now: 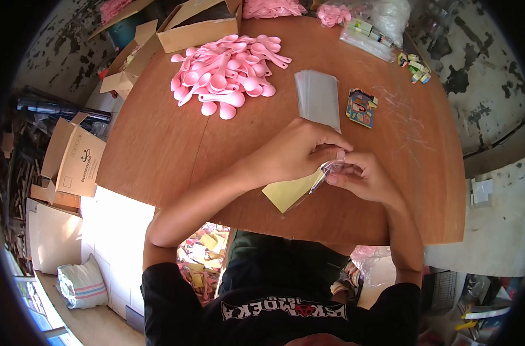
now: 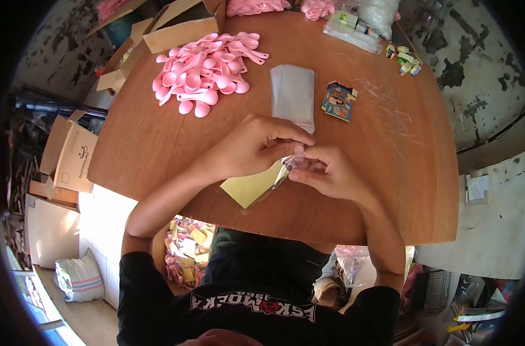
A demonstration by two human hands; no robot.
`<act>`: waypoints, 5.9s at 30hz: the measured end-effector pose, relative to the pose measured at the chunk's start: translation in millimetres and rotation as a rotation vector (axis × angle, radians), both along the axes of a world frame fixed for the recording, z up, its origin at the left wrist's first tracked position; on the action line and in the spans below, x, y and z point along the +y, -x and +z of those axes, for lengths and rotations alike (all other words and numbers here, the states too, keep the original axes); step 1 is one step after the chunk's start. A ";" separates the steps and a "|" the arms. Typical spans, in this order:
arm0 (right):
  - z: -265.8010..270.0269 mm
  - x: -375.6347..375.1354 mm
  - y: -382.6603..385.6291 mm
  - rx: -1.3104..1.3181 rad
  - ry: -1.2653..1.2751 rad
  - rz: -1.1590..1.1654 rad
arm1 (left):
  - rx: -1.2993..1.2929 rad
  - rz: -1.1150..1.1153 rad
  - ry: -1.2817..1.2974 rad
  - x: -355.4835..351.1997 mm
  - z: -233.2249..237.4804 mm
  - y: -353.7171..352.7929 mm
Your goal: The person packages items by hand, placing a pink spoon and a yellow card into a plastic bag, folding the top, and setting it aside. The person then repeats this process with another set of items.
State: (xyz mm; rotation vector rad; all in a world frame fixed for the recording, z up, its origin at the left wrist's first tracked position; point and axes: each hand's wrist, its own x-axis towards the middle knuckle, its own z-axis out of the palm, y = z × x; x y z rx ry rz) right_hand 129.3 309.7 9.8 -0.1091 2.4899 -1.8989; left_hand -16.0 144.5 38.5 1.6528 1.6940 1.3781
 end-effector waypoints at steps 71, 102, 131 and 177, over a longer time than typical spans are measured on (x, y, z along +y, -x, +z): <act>-7.3 6.5 11.2 0.133 0.168 -0.381 | -0.330 -0.078 0.088 -22.4 -70.4 13.7; 154.5 -17.4 56.5 0.973 -0.664 -0.545 | -0.198 -0.037 -0.285 6.1 94.8 31.7; 137.5 -0.1 58.5 0.936 -0.729 -0.684 | 0.562 0.145 -0.251 4.6 96.0 27.8; 133.9 12.6 67.2 0.774 -0.283 -0.532 | 0.018 0.182 -0.339 24.4 86.7 37.6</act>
